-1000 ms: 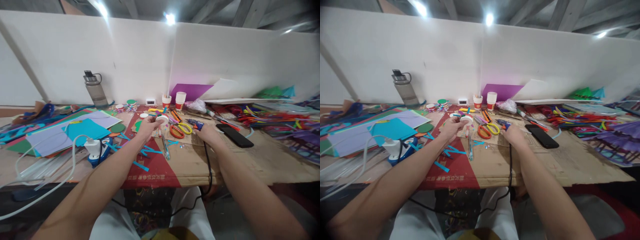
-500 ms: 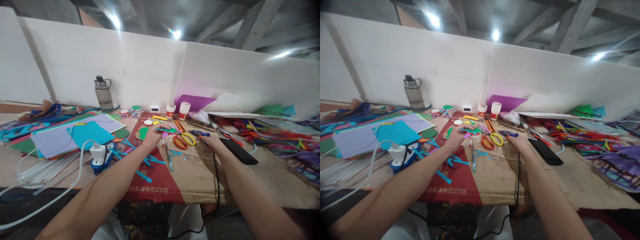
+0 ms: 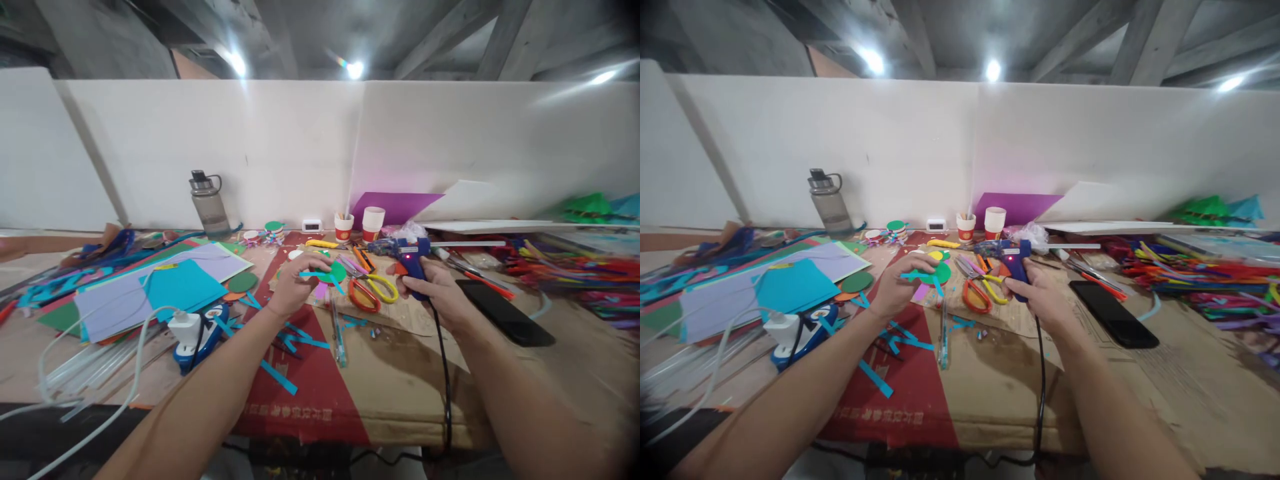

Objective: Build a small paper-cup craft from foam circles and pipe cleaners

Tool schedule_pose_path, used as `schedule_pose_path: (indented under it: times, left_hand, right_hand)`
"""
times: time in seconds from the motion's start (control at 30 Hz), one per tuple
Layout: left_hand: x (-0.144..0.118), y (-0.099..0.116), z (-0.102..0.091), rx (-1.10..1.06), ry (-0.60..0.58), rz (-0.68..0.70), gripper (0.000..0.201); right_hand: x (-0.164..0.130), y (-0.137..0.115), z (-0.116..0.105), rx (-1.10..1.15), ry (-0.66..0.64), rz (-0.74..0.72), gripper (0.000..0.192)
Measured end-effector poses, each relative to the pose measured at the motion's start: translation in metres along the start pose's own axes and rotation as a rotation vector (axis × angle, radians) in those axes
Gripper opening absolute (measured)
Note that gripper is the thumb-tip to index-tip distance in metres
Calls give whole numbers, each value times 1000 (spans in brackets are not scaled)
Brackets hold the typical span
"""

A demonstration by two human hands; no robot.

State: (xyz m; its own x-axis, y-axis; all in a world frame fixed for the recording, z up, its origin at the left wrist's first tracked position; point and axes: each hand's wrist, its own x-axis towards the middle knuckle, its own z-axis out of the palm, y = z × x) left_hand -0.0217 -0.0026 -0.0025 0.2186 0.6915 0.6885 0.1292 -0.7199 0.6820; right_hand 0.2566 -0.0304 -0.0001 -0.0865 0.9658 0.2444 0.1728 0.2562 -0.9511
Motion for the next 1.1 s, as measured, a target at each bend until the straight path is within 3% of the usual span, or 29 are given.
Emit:
schedule_pose_path:
  times: [0.23,1.1]
  left_hand:
    - [-1,-2,-1,-8,3,-32,6]
    - [-1,6,2,12,-49,-1,7]
  right_hand:
    - [-7,2,2,-20,-155,13,35]
    - [-6,8,0,-30,-122,45,34]
